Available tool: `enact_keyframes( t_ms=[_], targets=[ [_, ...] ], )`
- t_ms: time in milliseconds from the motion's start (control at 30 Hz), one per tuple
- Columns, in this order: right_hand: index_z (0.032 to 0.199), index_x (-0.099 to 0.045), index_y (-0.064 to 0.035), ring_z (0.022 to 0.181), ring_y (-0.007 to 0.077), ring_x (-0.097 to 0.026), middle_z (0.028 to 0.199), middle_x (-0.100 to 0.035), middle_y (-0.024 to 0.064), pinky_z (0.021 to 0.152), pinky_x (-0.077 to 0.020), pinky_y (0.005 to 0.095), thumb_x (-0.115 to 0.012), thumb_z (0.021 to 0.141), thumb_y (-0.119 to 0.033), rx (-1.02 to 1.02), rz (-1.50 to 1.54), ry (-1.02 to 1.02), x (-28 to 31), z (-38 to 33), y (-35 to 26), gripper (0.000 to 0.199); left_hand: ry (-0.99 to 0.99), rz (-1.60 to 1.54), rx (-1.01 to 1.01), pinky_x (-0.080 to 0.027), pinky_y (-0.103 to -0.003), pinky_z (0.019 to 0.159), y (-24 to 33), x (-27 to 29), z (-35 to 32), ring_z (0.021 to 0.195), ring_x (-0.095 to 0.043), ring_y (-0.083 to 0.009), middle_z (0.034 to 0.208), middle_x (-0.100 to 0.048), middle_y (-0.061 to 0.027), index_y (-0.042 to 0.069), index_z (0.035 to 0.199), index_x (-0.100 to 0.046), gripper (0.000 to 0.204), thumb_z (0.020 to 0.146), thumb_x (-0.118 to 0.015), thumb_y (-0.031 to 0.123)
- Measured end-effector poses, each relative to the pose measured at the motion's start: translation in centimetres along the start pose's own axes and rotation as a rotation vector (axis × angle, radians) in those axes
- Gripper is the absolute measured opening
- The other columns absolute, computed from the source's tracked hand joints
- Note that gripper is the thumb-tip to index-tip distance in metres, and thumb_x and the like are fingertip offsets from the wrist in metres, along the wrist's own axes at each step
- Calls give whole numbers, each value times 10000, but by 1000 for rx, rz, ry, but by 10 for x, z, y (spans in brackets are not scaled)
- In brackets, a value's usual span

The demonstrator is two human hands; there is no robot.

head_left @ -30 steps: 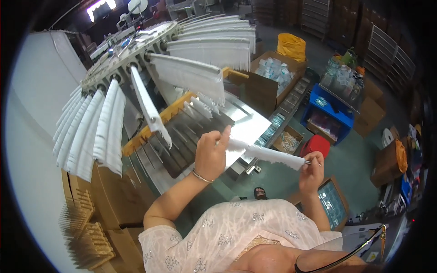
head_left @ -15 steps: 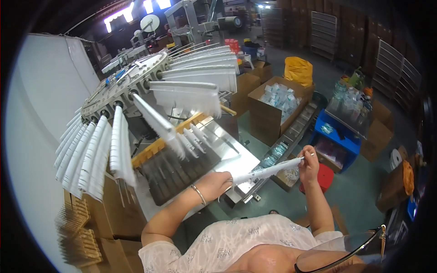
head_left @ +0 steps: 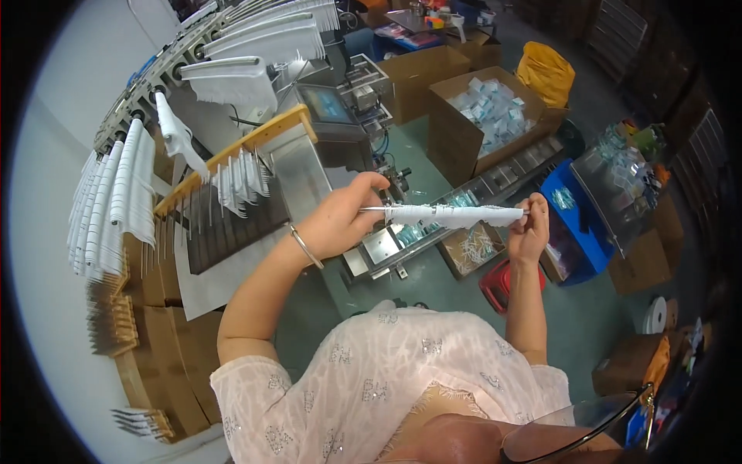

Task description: Loading component tubes into a rotary assembly machine and sorting packaged items on a production line.

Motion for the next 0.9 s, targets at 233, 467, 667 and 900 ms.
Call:
enact_keyframes(
  t_ms=[233, 467, 667, 900],
  targets=[
    [931, -474, -59, 513, 34, -383, 675, -444, -3, 432, -268, 146, -455, 852, -141, -34, -89, -75, 7, 50, -10, 116, -331, 119, 240, -392, -268, 516, -35, -40, 11, 562, -487, -137, 627, -509, -53, 21, 766, -525, 273, 851, -454, 270],
    [1076, -457, -6, 752, 78, -429, 858, -476, 22, 669, -349, 192, -436, 876, -191, 271, -861, -179, -63, 121, -42, 273, -479, -883, 394, -325, -167, 479, -61, -83, 15, 528, -399, -47, 640, -477, 11, 34, 804, -529, 250, 880, -434, 253],
    [804, -457, -44, 696, 135, -443, 755, -468, 51, 632, -383, 268, -505, 780, -48, 686, -1005, -218, -66, 31, 21, 53, -192, -991, 305, -419, -245, 625, -75, -65, 69, 750, -539, -130, 815, -575, -75, 35, 876, -520, 221, 879, -439, 241],
    [1019, -339, -1, 828, 137, -485, 964, -453, 93, 728, -402, 245, -442, 856, -73, 284, -467, -234, -114, 39, 131, 206, 220, -1049, 213, -466, -235, 650, -118, -64, 154, 735, -550, -127, 861, -583, -78, -17, 923, -558, 244, 883, -433, 190]
  ],
)
Point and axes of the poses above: each hand's wrist, its own z-axis towards the middle knuckle, its own x-axis out of the back of the hand, y = z × x, the point moved 9 cm from there along z, towards the middle knuckle
